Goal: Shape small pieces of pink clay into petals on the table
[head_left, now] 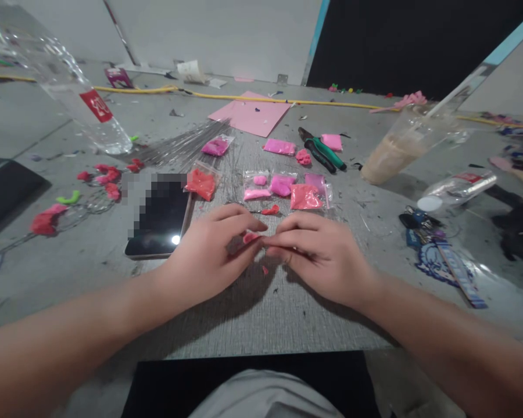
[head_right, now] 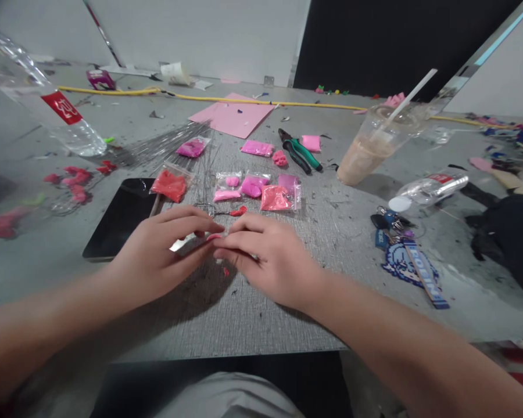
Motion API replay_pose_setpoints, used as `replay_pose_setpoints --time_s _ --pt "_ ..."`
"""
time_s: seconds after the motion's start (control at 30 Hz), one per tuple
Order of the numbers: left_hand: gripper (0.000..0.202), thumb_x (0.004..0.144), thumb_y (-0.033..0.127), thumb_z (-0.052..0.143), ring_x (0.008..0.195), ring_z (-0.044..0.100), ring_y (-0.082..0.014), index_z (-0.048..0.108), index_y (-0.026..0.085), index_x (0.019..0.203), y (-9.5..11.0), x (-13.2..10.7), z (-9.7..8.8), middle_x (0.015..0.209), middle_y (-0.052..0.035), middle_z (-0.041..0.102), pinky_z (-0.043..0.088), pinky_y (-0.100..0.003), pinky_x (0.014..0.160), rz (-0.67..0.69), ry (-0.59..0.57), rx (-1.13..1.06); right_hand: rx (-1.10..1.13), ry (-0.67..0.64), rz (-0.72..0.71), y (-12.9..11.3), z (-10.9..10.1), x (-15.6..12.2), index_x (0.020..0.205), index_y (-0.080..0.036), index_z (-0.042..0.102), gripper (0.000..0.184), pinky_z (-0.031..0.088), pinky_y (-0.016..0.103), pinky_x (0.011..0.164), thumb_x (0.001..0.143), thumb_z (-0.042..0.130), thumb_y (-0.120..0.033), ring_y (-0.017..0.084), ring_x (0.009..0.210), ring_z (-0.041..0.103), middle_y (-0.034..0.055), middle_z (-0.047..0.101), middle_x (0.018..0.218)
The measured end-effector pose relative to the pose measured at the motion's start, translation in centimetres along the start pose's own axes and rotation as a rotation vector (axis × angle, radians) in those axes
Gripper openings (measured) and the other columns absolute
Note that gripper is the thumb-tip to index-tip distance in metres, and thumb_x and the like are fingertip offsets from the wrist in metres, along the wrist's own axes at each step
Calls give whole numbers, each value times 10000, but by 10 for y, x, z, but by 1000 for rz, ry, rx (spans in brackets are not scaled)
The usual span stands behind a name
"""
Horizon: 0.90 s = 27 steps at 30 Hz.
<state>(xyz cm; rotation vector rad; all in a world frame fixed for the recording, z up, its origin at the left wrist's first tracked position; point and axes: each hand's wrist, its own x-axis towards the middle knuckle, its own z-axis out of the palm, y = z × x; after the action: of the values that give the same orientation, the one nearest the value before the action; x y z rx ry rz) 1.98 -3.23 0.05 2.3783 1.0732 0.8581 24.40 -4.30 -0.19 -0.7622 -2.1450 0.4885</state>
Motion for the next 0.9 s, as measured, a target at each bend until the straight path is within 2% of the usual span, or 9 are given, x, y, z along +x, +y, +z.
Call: replay_pose_setpoints --time_s 0.07,0.13,0.23,0.37,0.6,0.8,0.9 --pt "130 953 229 617 723 636 -149 742 195 949 7 0 -2 843 -19 734 493 -274 649 -133 -49 -166 42 -9 -76 -2 0 -1 1124 -214 775 178 573 305 776 991 671 -158 149 876 656 64 692 1009" --pt "157 943 284 640 651 600 -136 731 192 855 13 0 -4 745 -3 710 462 -255 579 -245 -130 -361 81 0 -122 -3 0 -2 1142 -215 769 201 575 307 760 984 670 -139 147 866 636 60 666 995" --pt "199 924 312 665 653 593 -133 709 175 786 18 -1 -4 711 -8 684 462 -247 575 -342 -205 -585 131 30 -148 -4 2 -3 1149 -189 767 198 570 291 727 978 683 -133 134 832 620 52 648 965" --pt "178 916 277 671 636 566 -112 695 176 772 24 -4 -5 699 8 649 446 -226 566 -407 -205 -737 155 33 -167 -8 2 -5 1169 -138 763 207 570 285 726 980 680 -129 130 837 622 71 645 975" --pt "131 890 199 665 701 602 -121 675 193 759 39 -14 -3 732 8 664 513 -231 636 -434 -119 -818 153 2 -188 -19 -3 -7 1222 -152 729 273 571 276 660 968 636 -118 136 795 617 79 664 971" --pt "158 927 252 640 682 583 -122 651 196 780 43 -26 0 730 8 658 505 -226 607 -415 -116 -731 223 -50 -169 -23 -6 -6 1196 -154 745 277 607 296 727 949 634 -93 148 824 658 90 691 967" --pt "153 923 244 617 676 584 -131 652 195 782 42 -28 0 726 3 660 501 -236 596 -389 -125 -650 301 -50 -149 -20 -7 -2 1116 -134 764 198 607 276 724 937 689 -96 140 804 670 89 716 937"
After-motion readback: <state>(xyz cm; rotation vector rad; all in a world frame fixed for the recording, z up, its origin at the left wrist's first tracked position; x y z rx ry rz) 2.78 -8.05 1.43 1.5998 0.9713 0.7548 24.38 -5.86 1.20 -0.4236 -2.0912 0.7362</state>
